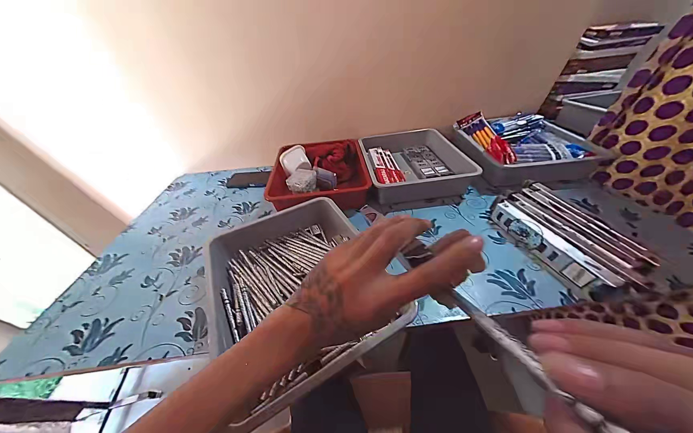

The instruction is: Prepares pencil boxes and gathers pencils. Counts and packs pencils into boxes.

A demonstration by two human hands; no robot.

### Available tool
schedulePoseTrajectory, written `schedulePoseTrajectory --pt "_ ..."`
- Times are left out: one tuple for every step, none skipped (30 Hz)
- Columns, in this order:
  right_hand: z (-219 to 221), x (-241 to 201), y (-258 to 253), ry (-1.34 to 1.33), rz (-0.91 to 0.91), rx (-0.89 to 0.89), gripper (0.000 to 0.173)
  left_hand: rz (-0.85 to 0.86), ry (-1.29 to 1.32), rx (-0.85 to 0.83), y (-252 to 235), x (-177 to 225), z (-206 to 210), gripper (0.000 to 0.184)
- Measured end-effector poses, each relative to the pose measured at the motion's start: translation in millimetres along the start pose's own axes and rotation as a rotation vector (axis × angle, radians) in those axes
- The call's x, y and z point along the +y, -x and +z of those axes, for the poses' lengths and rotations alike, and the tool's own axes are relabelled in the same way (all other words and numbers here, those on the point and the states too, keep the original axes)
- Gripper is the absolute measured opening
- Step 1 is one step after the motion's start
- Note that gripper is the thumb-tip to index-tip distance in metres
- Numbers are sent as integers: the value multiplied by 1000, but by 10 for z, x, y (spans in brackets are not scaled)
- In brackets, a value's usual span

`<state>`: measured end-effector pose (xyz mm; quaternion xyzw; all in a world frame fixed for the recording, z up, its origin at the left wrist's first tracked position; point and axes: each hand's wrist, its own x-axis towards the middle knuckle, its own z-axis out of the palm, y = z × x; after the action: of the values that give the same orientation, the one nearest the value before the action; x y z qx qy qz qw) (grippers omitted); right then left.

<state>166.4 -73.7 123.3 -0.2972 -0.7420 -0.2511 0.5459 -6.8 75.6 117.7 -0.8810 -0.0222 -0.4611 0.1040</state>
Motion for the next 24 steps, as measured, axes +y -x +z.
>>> schedulePoseTrajectory --pt "95 79 -25 -48 -40 -31 10 -17 -31 -14 50 -98 -59 38" --pt "195 164 -61 -80 -88 -80 10 -36 -47 -18 100 -188 -115 39" --pt "313 252 -107 -98 -145 -114 11 -61 -63 -20 153 -273 -173 39" --pt "456 329 -158 -103 -208 -118 12 -87 -77 -14 210 -351 -232 39" --pt "614 390 -209 -98 -260 -99 11 -114 -97 -8 272 -423 -291 38" --pt "769 436 -256 -103 -303 -84 12 -135 -123 -1 339 -489 -351 37" --pt "914 471 -294 -113 -342 -71 11 -151 -150 2 419 -547 -404 35" --pt "1041 497 -325 -136 -376 -66 10 -162 -174 4 507 -602 -440 34" --pt "1146 522 -353 -149 -410 -72 10 -175 -194 6 595 -654 -461 33" --pt "1244 555 -384 -147 -448 -75 12 -187 -214 10 671 -708 -472 33" --pt "1344 584 -415 -149 -482 -69 13 -200 -232 14 746 -763 -483 33" --pt "1434 607 -442 -151 -505 -62 13 -206 -252 28 812 -815 -491 34" --pt "1515 631 -466 -148 -522 -53 12 -206 -269 43 865 -867 -498 35" --pt "1590 660 -487 -143 -532 -42 11 -205 -276 53 904 -915 -505 34" --pt "1650 694 -500 -140 -534 -39 11 -203 -280 64 933 -958 -509 34" --pt "1695 732 -508 -137 -532 -42 11 -199 -286 73 954 -994 -503 35" --pt "1723 772 -510 -141 -524 -52 11 -195 -295 81 973 -1027 -488 35" --pt "1739 811 -504 -147 -509 -67 11 -195 -305 85 991 -1053 -472 36" --pt "1745 845 -494 -159 -492 -82 11 -196 -315 88 1004 -1074 -453 36" --pt "1742 873 -479 -178 -470 -98 11 -201 -325 91 1011 -1093 -435 36" --pt "1732 898 -462 -202 -446 -112 13 -205 -333 96 1015 -1113 -419 36" --pt "1723 920 -446 -232 -429 -122 14 -215 -335 104 1018 -1130 -408 37" --pt "1700 936 -431 -250 -411 -137 15 -237 -334 110 1024 -1135 -401 39" --pt "1675 948 -426 -262 -389 -160 15 -258 -337 113 1037 -1138 -400 41"
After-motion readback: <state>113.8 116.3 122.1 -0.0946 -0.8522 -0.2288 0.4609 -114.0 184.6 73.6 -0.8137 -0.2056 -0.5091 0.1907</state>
